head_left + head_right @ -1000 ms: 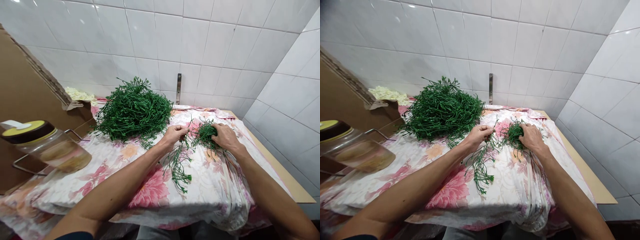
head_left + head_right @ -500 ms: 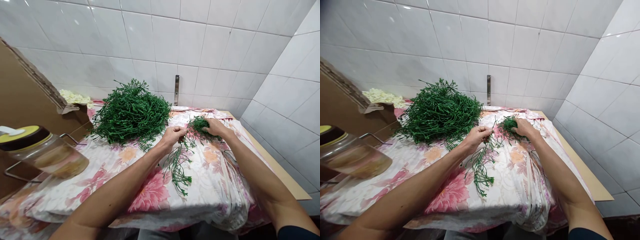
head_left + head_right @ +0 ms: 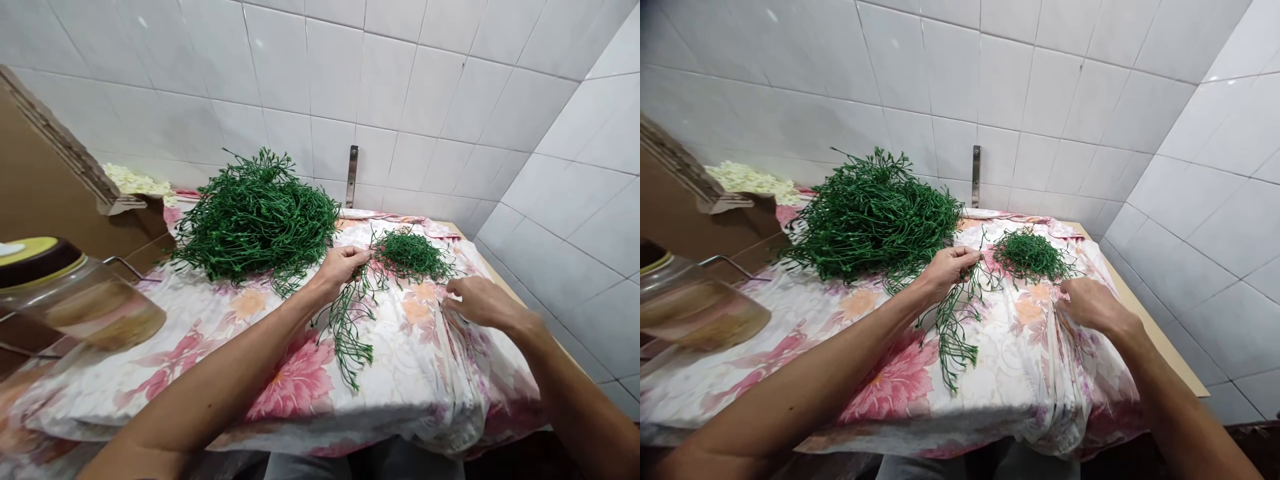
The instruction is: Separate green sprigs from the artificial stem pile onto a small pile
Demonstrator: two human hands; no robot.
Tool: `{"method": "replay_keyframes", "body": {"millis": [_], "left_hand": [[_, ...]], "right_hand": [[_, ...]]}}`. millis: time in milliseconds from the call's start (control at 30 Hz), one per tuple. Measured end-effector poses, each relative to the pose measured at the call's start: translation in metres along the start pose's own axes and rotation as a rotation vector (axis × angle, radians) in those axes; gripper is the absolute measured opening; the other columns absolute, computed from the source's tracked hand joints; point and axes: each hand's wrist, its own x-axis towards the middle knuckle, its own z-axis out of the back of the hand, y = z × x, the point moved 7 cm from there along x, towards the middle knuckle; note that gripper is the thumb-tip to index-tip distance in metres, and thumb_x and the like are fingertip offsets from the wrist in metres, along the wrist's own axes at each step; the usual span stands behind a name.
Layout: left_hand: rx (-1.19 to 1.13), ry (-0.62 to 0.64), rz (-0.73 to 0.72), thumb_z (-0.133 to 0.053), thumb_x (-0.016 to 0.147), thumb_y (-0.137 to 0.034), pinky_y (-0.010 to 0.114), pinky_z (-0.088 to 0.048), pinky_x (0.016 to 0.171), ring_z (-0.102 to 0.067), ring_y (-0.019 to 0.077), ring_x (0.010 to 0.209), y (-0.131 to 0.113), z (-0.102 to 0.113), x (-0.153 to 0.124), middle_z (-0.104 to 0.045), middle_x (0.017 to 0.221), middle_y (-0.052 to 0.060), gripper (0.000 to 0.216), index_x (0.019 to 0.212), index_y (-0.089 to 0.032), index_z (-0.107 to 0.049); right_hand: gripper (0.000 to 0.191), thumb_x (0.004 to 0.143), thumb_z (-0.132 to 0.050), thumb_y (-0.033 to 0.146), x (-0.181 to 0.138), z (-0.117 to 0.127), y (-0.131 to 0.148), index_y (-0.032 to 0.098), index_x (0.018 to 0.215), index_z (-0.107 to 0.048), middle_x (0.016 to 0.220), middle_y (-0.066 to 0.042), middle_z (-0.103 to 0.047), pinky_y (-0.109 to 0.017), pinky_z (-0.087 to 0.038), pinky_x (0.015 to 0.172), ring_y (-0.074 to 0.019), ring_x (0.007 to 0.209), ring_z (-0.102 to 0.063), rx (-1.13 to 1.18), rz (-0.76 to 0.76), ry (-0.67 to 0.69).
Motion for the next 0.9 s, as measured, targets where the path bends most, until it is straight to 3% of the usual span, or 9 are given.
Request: {"method": "replay_keyframes", "body": {"millis": [133,267,467,533,600,700,767,900], "left_hand": [[-0.005,0.037,0.015,-0.086,0.060,-0.049,0.022,-0.028,0.047,-0.041,0.0056,0.048,0.008,-0.003,0.003,-0.051,0.058,-0.003,0.042,0.070,-0.014,-0.064],[0.067,0.062,0.043,-0.083,0.064,-0.049,0.021,-0.022,0.045,-0.040,0.0050,0.046,0.023,-0.003,0.007,-0.053,0.059,-0.003,0.040,0.071,-0.014,-0.065],[0.138,0.061,0.027,-0.080,0.067,-0.048,0.021,-0.025,0.042,-0.043,0.0061,0.045,0.037,-0.004,0.009,-0.054,0.059,-0.002,0.037,0.070,-0.014,-0.064],[0.145,0.094,0.016,-0.079,0.068,-0.048,0.021,-0.029,0.042,-0.048,0.0077,0.047,0.038,-0.008,0.009,-0.058,0.061,-0.001,0.037,0.070,-0.014,-0.064],[0.132,0.118,0.010,-0.079,0.069,-0.048,0.021,-0.030,0.042,-0.051,0.0083,0.047,0.040,-0.011,0.008,-0.059,0.062,0.000,0.037,0.071,-0.014,-0.063],[0.122,0.146,-0.013,-0.077,0.072,-0.048,0.021,-0.032,0.043,-0.051,0.0083,0.047,0.041,-0.015,0.007,-0.059,0.062,0.000,0.037,0.071,-0.014,-0.062],[0.131,0.166,-0.024,-0.076,0.074,-0.048,0.021,-0.032,0.043,-0.050,0.0085,0.047,0.043,-0.016,0.007,-0.059,0.060,0.000,0.036,0.071,-0.015,-0.062],[0.138,0.185,-0.040,-0.075,0.076,-0.046,0.021,-0.032,0.044,-0.050,0.0086,0.046,0.045,-0.017,0.008,-0.057,0.058,-0.002,0.034,0.075,-0.015,-0.062]], "right_hand": [[0.010,0.084,-0.067,0.031,-0.013,-0.022,0.002,0.022,0.083,-0.072,0.079,-0.008,-0.073,-0.029,-0.036,0.063,-0.0231,0.071,-0.066,-0.016,-0.018,0.080],[0.010,0.086,-0.064,0.027,-0.009,-0.014,0.007,0.022,0.080,-0.072,0.073,-0.005,-0.072,-0.028,-0.035,0.061,-0.0211,0.069,-0.065,0.039,-0.019,0.035],[0.014,0.089,-0.060,0.031,0.014,0.027,0.018,0.024,0.086,-0.073,0.077,0.000,-0.074,-0.030,-0.043,0.067,-0.0192,0.071,-0.066,0.208,-0.053,-0.283],[0.015,0.088,-0.062,0.033,0.027,0.036,0.019,0.023,0.088,-0.073,0.080,-0.002,-0.075,-0.032,-0.047,0.073,-0.0206,0.073,-0.067,0.239,-0.078,-0.402],[0.020,0.087,-0.061,0.030,0.039,0.040,0.021,0.019,0.099,-0.072,0.096,-0.009,-0.075,-0.036,-0.050,0.080,-0.0226,0.078,-0.069,0.233,-0.090,-0.518],[0.028,0.090,-0.054,0.024,0.046,0.034,0.036,0.013,0.112,-0.068,0.114,-0.016,-0.070,-0.040,-0.051,0.088,-0.0247,0.086,-0.069,0.249,-0.042,-0.663],[0.026,0.095,-0.047,0.024,0.042,0.023,0.054,0.016,0.110,-0.068,0.108,-0.014,-0.071,-0.038,-0.052,0.089,-0.0249,0.090,-0.068,0.328,0.037,-0.714],[0.023,0.096,-0.048,0.023,0.029,-0.009,0.092,0.021,0.109,-0.066,0.104,-0.010,-0.072,-0.034,-0.053,0.084,-0.0225,0.089,-0.068,0.508,0.226,-0.629]]}}
